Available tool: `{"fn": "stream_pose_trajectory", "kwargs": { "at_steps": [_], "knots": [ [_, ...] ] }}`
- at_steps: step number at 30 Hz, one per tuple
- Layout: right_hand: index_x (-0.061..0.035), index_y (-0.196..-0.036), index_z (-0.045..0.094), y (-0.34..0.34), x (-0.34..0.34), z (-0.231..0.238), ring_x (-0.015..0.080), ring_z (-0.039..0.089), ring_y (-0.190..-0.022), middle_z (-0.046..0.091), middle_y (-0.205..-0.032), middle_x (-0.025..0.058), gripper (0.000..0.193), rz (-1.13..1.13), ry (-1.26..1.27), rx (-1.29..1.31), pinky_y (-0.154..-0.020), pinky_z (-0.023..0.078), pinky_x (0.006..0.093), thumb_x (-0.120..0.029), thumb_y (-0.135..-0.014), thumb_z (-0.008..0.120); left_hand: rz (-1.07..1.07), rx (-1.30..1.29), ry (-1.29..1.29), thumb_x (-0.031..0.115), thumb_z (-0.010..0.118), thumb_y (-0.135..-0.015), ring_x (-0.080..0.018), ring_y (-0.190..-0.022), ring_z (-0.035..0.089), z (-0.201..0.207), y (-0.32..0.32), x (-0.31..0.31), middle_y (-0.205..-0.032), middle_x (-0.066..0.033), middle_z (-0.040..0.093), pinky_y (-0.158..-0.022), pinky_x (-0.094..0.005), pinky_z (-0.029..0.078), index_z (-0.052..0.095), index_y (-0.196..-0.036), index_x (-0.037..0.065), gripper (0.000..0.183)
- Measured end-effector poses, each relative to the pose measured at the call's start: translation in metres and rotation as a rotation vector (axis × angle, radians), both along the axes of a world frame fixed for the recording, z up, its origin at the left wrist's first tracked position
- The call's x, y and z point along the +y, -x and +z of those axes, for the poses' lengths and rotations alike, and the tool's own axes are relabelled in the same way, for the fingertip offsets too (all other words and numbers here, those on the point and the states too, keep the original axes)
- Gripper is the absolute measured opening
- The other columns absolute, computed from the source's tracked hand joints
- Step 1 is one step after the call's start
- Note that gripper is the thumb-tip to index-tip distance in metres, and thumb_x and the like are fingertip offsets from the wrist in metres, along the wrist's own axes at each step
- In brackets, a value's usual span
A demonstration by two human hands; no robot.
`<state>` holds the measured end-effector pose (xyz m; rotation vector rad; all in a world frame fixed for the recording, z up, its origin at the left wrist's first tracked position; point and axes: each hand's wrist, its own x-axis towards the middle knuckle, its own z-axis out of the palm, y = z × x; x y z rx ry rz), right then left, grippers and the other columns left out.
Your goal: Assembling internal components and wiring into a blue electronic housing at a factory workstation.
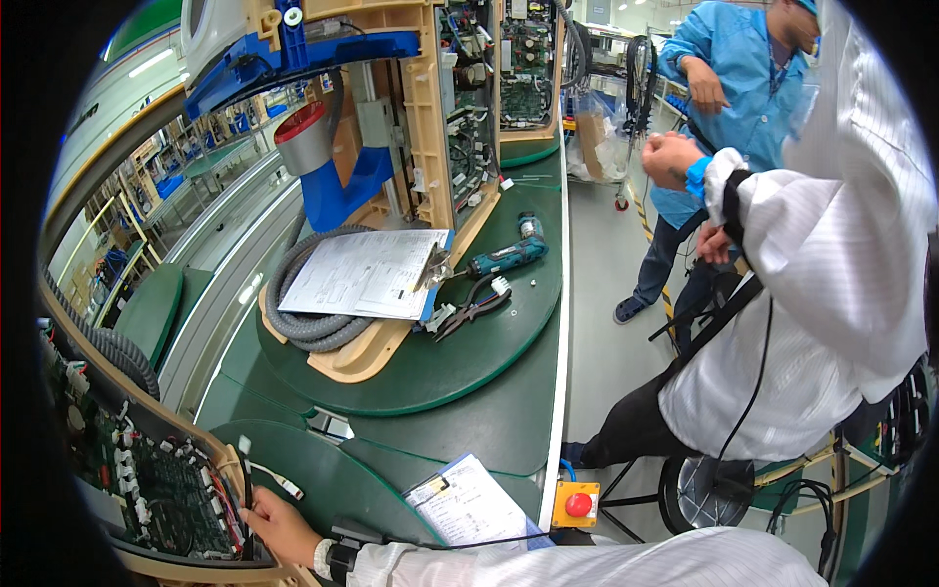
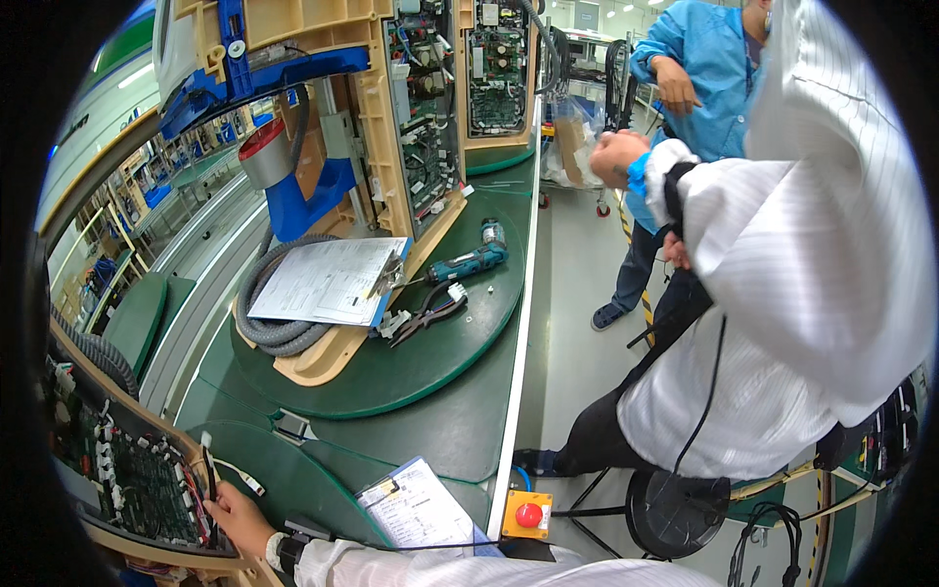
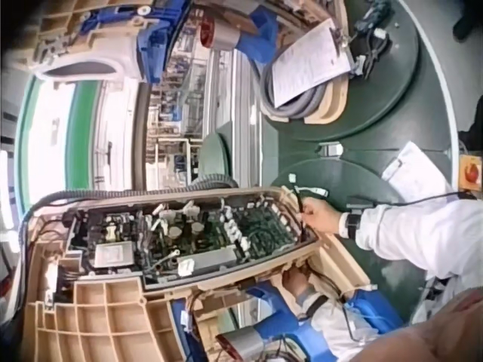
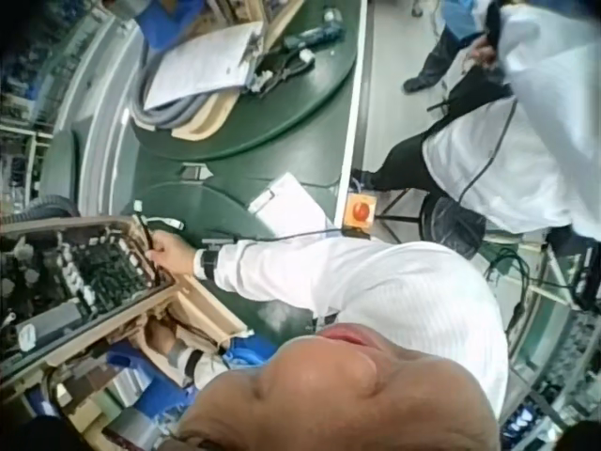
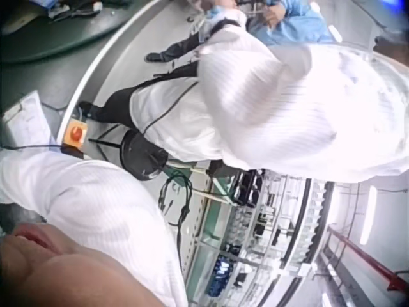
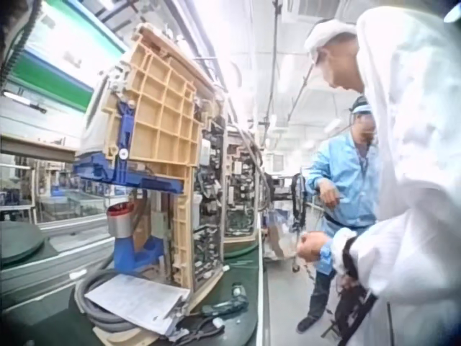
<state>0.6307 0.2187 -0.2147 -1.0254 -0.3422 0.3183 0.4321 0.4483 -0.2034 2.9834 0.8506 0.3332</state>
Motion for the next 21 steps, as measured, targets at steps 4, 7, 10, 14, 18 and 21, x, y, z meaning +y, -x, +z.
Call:
{"fn": "stream_pose_trajectory", "kwargs": {
  "at_steps": [4,7,10,14,18,21],
  "knots": [
    [0.0,-0.134,0.036,0.006,0.003,0.002,0.006,0.043,-0.047,0.048,-0.068,-0.001,0.053,0.224,-0.079,0.233,-0.041,0.035,0.0245,-0.03,-0.099,0.062,0.149,-0.155,0.305,0.043,0.059,-0.092,-0.034,-0.083,0.066,0.013,-0.011,-0.032,-0.102,-0.0205,0.069,-0.071,-0.043,0.054,0.064,-0.119,0.005,0.047],
    [0.0004,-0.137,0.035,0.005,-0.006,0.006,0.0071,0.043,-0.043,0.049,-0.068,0.0005,0.061,0.215,-0.071,0.371,-0.037,0.034,0.0261,-0.036,-0.098,0.064,0.249,-0.252,0.499,0.037,0.058,-0.093,-0.0321,-0.079,0.066,0.024,-0.017,-0.053,-0.1,-0.0202,0.069,-0.067,-0.0411,0.054,0.061,-0.12,0.003,0.043],
    [0.0,-0.132,0.039,0.005,-0.015,0.014,0.0074,0.042,-0.041,0.049,-0.069,0.0,0.056,0.267,-0.086,0.454,-0.037,0.034,0.025,-0.038,-0.098,0.063,0.314,-0.331,0.637,0.031,0.056,-0.094,-0.0301,-0.075,0.065,0.03,-0.026,-0.071,-0.098,-0.0199,0.069,-0.063,-0.0392,0.054,0.059,-0.121,0.001,0.04],
    [-0.006,-0.1,0.047,0.003,-0.001,0.001,0.008,0.041,-0.038,0.046,-0.064,-0.0015,0.037,0.443,-0.085,0.357,-0.033,0.033,0.027,-0.041,-0.099,0.059,0.39,-0.409,0.757,0.024,0.054,-0.096,-0.0274,-0.07,0.065,0.044,-0.032,-0.09,-0.095,-0.0195,0.068,-0.058,-0.0367,0.053,0.056,-0.122,-0.002,0.036],
    [-0.01,-0.083,0.046,0.001,0.018,-0.023,0.0087,0.04,-0.036,0.042,-0.058,-0.0028,0.038,0.445,-0.105,0.326,-0.032,0.032,0.0283,-0.042,-0.1,0.058,0.462,-0.435,0.837,0.016,0.052,-0.098,-0.0248,-0.065,0.064,0.06,-0.044,-0.119,-0.092,-0.0191,0.068,-0.053,-0.0341,0.053,0.053,-0.123,-0.004,0.032],
    [-0.0062,-0.095,0.048,0.007,0.02,-0.016,0.008,0.043,-0.043,0.045,-0.063,-0.002,0.033,0.47,-0.127,0.323,-0.037,0.034,0.0271,-0.038,-0.101,0.056,0.5,-0.516,0.82,0.011,0.049,-0.098,-0.0225,-0.059,0.062,0.07,-0.042,-0.128,-0.087,-0.017,0.067,-0.049,-0.032,0.052,0.056,-0.117,-0.005,0.026]
  ]
}}
